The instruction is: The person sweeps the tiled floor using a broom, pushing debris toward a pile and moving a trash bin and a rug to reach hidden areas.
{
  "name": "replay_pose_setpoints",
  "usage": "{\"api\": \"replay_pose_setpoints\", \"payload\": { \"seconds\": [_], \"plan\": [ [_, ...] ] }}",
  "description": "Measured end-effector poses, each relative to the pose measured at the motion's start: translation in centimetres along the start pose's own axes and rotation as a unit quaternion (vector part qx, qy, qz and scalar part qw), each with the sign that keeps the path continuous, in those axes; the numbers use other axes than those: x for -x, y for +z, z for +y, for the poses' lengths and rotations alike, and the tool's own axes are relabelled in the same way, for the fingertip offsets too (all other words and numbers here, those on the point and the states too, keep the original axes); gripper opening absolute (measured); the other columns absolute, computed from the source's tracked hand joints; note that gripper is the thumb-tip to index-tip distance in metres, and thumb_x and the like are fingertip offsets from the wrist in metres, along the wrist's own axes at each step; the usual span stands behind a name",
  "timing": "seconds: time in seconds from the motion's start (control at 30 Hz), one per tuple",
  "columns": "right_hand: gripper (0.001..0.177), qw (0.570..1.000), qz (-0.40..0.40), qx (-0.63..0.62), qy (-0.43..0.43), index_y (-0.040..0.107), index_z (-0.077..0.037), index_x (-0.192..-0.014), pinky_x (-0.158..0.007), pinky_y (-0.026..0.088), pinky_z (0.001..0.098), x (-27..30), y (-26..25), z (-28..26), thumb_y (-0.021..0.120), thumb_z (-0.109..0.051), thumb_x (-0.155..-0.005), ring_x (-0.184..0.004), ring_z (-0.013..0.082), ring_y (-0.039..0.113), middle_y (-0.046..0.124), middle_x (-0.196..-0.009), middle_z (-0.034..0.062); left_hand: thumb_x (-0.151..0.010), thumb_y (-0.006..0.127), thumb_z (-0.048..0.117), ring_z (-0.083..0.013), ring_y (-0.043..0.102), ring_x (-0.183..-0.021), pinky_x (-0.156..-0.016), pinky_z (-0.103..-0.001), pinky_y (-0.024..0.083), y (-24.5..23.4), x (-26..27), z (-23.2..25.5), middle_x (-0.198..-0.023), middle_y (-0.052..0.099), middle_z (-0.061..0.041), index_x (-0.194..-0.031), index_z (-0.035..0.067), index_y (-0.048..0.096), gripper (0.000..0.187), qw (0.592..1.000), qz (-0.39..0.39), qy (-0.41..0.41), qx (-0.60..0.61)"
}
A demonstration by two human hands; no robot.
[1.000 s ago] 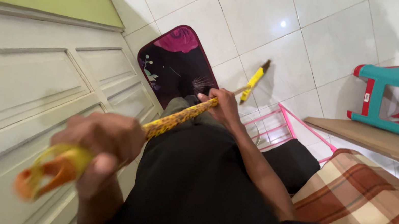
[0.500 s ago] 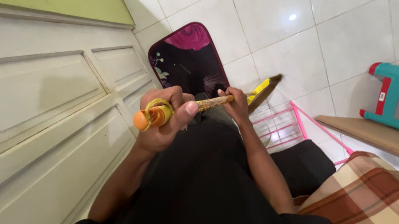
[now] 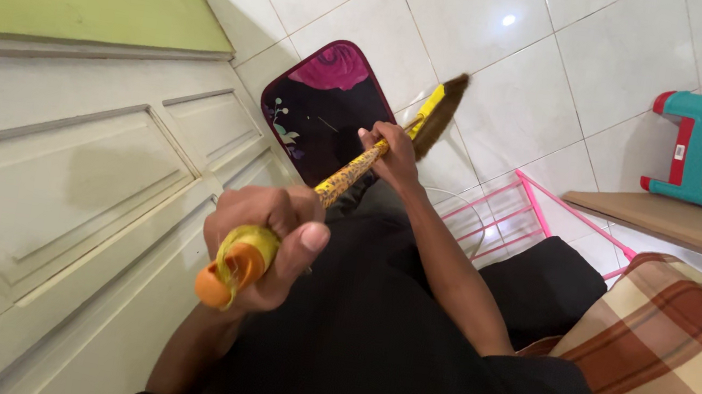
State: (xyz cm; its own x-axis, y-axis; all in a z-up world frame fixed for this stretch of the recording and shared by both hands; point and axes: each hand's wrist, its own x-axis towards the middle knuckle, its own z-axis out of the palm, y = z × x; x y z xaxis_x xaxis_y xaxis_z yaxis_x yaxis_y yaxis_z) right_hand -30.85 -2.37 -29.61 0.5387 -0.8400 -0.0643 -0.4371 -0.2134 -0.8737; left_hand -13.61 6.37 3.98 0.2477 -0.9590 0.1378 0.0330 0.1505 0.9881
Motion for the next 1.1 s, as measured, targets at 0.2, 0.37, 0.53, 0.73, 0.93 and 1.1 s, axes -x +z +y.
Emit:
{"api": "replay_pose_setpoints", "payload": {
  "seconds": [0.2, 0.37, 0.53, 0.73, 0.93, 1.1],
  "plan": [
    [0.042, 0.997, -0.055, 0.038, 0.026, 0.051, -0.003, -0.072, -0.061, 0.044, 0.0417, -0.3, -2.5, -3.0, 0.073, -0.028, -0.098, -0.064, 0.0304, 0.056, 0.054, -0.064, 0.0121, -0.102, 0.066, 0.010, -0.0146, 0.048, -0.049, -0.048, -0.029, 0.039, -0.7, 0.1, 1.5, -0.062, 0.048, -0.005, -0.078, 0.007, 0.040, 0.036, 0.997, 0.020, 0.035, 0.068],
    [0.045, 0.991, -0.078, 0.000, 0.107, 0.052, -0.003, -0.076, -0.058, 0.044, 0.0429, 1.3, -6.7, -5.1, 0.073, -0.040, -0.091, -0.057, 0.0288, 0.055, 0.054, -0.060, 0.0111, -0.104, 0.069, 0.019, -0.0160, 0.052, -0.050, -0.048, -0.031, 0.045, 0.2, 0.2, 3.7, -0.064, 0.050, -0.005, -0.084, 0.007, 0.043, 0.035, 0.984, 0.061, 0.056, 0.156],
    [0.049, 0.994, -0.048, 0.088, 0.050, 0.054, -0.004, -0.072, -0.061, 0.044, 0.0434, 3.1, -10.6, -1.1, 0.072, -0.042, -0.096, -0.061, 0.0305, 0.056, 0.055, -0.061, 0.0127, -0.104, 0.069, 0.019, -0.0181, 0.060, -0.057, -0.048, -0.032, 0.054, 3.1, -0.6, 1.9, -0.065, 0.056, -0.007, -0.087, 0.007, 0.047, 0.031, 0.988, 0.028, 0.064, 0.140],
    [0.049, 0.988, -0.085, 0.106, 0.079, 0.052, -0.003, -0.073, -0.060, 0.044, 0.0451, 4.6, -15.8, 5.6, 0.071, -0.040, -0.097, -0.062, 0.0330, 0.057, 0.055, -0.062, 0.0148, -0.105, 0.073, 0.021, -0.0172, 0.057, -0.065, -0.066, -0.034, 0.051, 9.0, -0.5, -2.3, -0.074, 0.055, -0.007, -0.093, 0.006, 0.047, 0.032, 0.978, 0.009, 0.010, 0.210],
    [0.045, 0.988, -0.107, 0.095, 0.066, 0.052, -0.003, -0.073, -0.060, 0.044, 0.0468, 6.3, -17.7, 11.6, 0.073, -0.037, -0.095, -0.062, 0.0347, 0.056, 0.054, -0.060, 0.0143, -0.103, 0.071, 0.019, -0.0154, 0.050, -0.065, -0.062, -0.030, 0.042, 14.8, 1.3, -4.4, -0.074, 0.050, -0.006, -0.088, 0.009, 0.046, 0.032, 0.974, 0.040, -0.078, 0.210],
    [0.038, 0.994, -0.087, 0.067, 0.013, 0.052, -0.003, -0.075, -0.064, 0.045, 0.0464, 7.1, -17.6, 13.5, 0.075, -0.028, -0.093, -0.066, 0.0368, 0.055, 0.054, -0.062, 0.0154, -0.104, 0.068, 0.015, -0.0164, 0.049, -0.063, -0.062, -0.034, 0.043, 18.5, 2.3, -3.9, -0.069, 0.050, -0.006, -0.081, 0.007, 0.043, 0.035, 0.989, 0.028, -0.036, 0.139]
  ]
}}
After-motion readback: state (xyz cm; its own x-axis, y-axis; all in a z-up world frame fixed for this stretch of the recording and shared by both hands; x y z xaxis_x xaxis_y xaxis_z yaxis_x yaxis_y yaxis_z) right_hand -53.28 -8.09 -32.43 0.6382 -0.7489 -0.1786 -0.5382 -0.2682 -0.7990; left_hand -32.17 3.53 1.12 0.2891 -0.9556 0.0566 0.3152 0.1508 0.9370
